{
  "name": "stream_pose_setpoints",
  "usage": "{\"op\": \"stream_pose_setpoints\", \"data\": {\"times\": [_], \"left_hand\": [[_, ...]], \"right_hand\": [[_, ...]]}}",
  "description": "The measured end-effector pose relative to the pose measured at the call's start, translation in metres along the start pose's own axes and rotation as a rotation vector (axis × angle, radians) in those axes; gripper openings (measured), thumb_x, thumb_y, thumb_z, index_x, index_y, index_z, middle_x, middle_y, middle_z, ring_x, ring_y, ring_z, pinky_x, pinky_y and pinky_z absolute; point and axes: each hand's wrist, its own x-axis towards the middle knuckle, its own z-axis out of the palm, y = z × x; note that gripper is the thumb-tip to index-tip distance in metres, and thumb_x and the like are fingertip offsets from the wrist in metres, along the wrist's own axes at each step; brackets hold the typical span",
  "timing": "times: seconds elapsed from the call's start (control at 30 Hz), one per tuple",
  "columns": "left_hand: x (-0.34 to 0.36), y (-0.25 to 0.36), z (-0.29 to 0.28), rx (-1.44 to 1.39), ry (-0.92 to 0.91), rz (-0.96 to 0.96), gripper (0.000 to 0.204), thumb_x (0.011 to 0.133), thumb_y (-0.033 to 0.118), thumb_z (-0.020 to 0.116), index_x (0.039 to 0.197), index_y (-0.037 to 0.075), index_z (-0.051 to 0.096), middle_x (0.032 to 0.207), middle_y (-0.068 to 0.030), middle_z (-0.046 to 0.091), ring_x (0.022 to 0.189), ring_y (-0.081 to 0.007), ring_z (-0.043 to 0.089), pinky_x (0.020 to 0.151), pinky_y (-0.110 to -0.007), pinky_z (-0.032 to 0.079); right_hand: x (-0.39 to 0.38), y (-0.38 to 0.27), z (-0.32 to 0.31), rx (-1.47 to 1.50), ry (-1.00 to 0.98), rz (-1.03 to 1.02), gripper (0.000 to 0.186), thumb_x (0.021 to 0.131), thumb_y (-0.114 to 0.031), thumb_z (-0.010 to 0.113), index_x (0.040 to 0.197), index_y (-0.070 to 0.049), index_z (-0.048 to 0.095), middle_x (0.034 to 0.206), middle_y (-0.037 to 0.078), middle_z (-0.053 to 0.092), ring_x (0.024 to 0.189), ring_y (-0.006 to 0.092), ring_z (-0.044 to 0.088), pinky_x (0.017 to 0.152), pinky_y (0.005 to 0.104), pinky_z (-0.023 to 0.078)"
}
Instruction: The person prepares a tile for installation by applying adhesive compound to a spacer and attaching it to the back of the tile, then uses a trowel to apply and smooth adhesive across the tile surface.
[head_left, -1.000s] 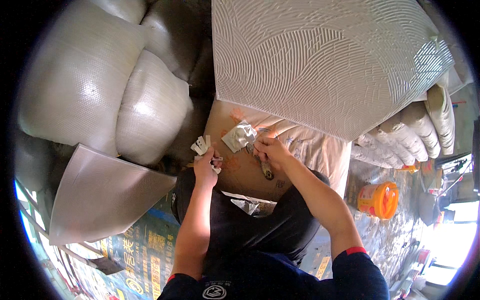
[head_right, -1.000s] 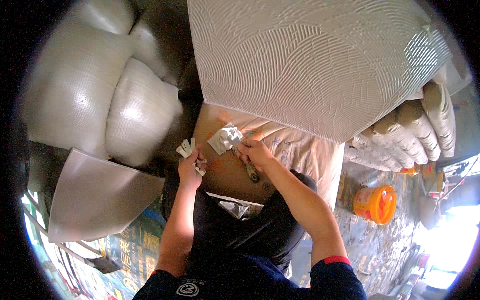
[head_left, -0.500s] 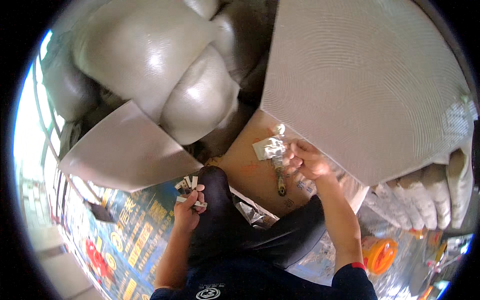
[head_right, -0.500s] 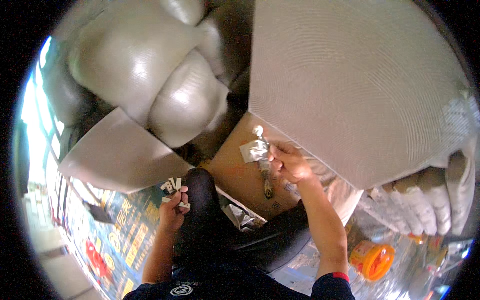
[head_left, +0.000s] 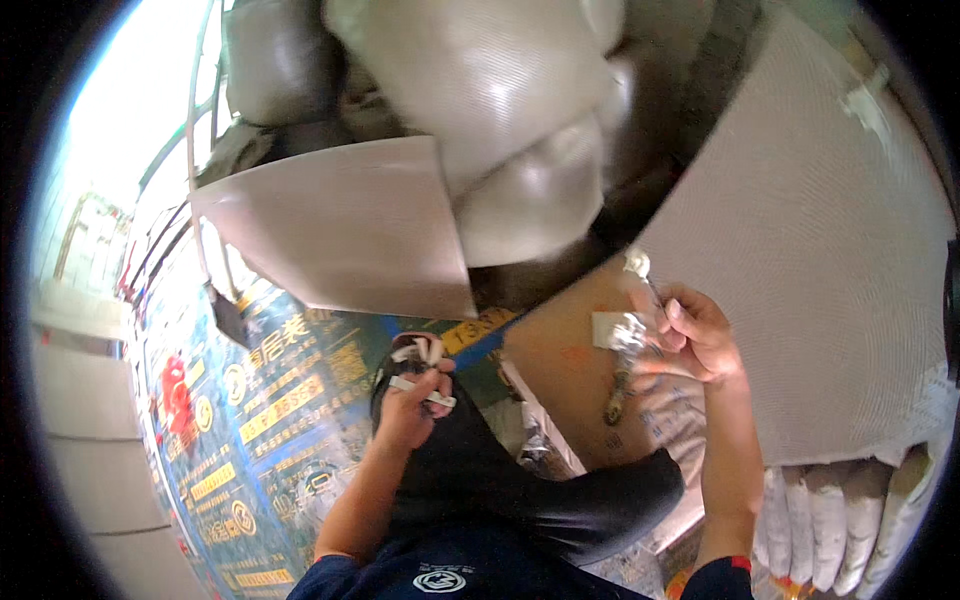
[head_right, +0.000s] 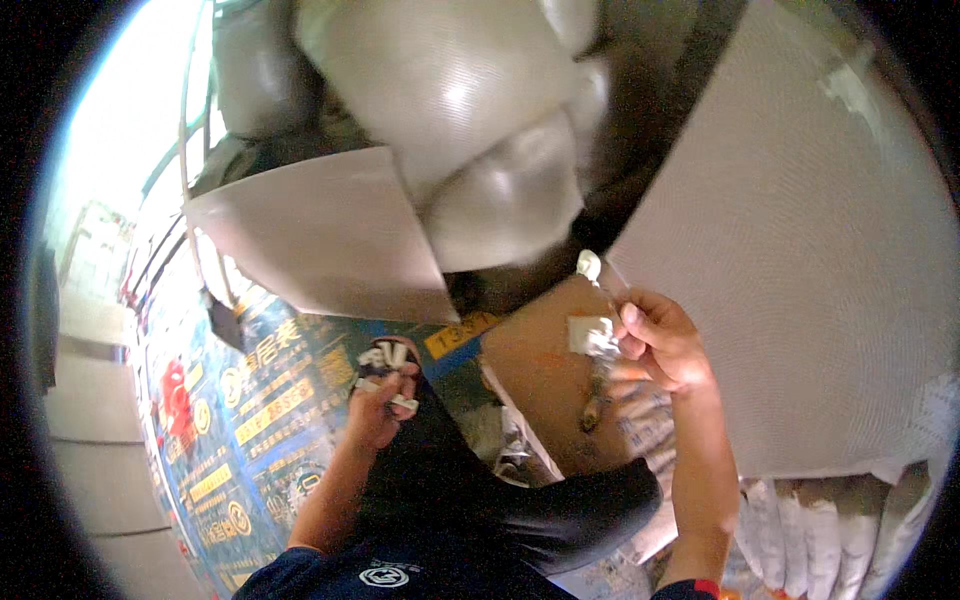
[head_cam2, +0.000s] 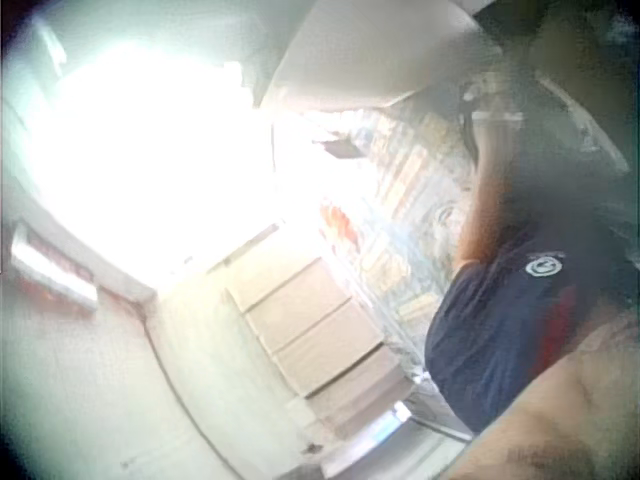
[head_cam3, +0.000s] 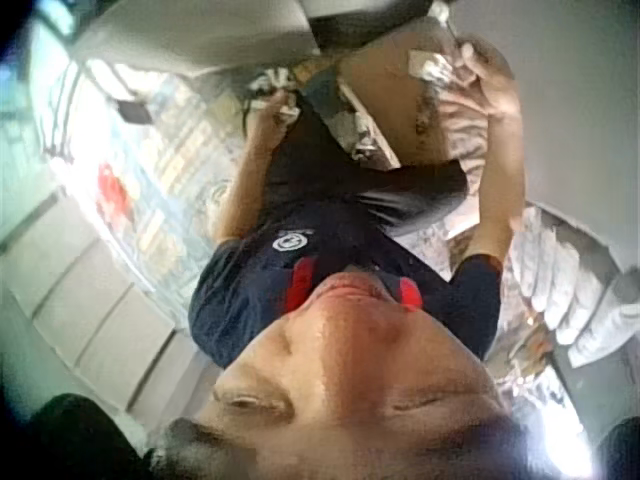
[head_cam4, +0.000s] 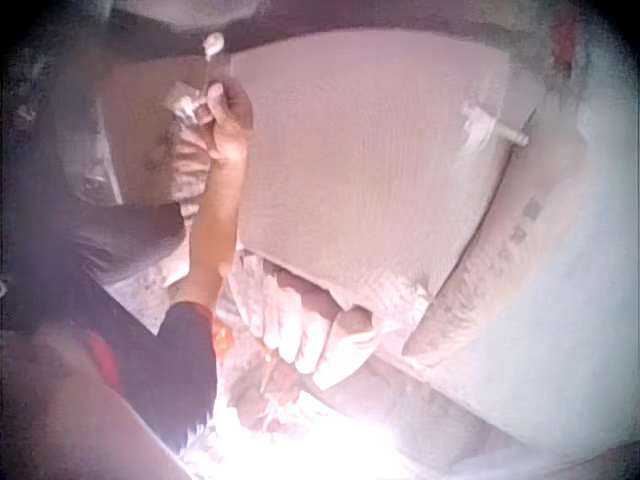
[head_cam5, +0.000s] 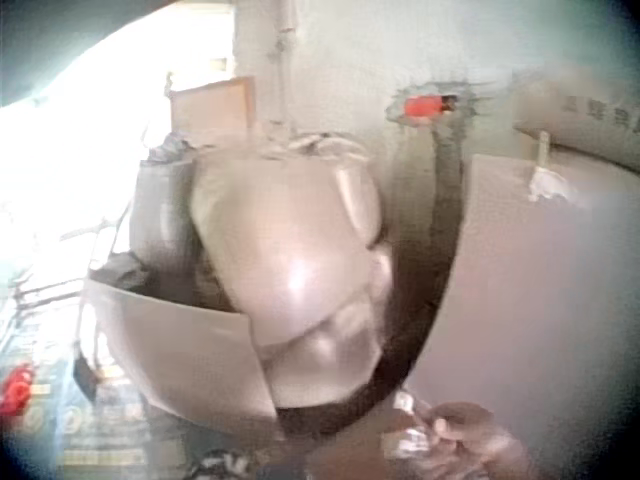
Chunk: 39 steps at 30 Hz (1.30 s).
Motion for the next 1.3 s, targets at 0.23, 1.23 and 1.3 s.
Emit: {"op": "stream_pose_setpoints", "data": {"times": [0.23,1.23,1.3], "left_hand": [[-0.001,0.012,-0.05,-0.054,-0.003,-0.099,0.026,0.094,0.016,0.056,0.11,-0.004,0.058,0.076,-0.0055,0.056,0.057,-0.0117,0.044,0.054,-0.028,0.036],[0.027,0.022,-0.149,-0.27,-0.055,-0.139,0.031,0.092,0.02,0.058,0.109,-0.005,0.059,0.072,-0.0031,0.053,0.056,-0.0118,0.044,0.052,-0.026,0.035],[0.027,0.023,-0.151,-0.254,-0.049,-0.15,0.031,0.091,0.021,0.058,0.109,-0.005,0.059,0.072,-0.0034,0.054,0.055,-0.0117,0.045,0.052,-0.027,0.035]], "right_hand": [[0.065,-0.017,0.117,-0.244,-0.162,-0.012,0.023,0.09,-0.02,0.066,0.1,-0.002,0.057,0.073,0.002,0.058,0.057,0.0073,0.049,0.051,0.0206,0.04],[0.235,-0.045,0.294,-1.887,-0.259,-1.115,0.012,0.078,-0.001,0.067,0.088,-0.005,0.06,0.083,0.008,0.063,0.074,0.026,0.064,0.063,0.0338,0.052],[0.235,-0.046,0.294,-1.925,-0.257,-1.104,0.011,0.078,-0.001,0.067,0.086,-0.005,0.06,0.082,0.008,0.062,0.073,0.0262,0.064,0.062,0.0339,0.052]]}}
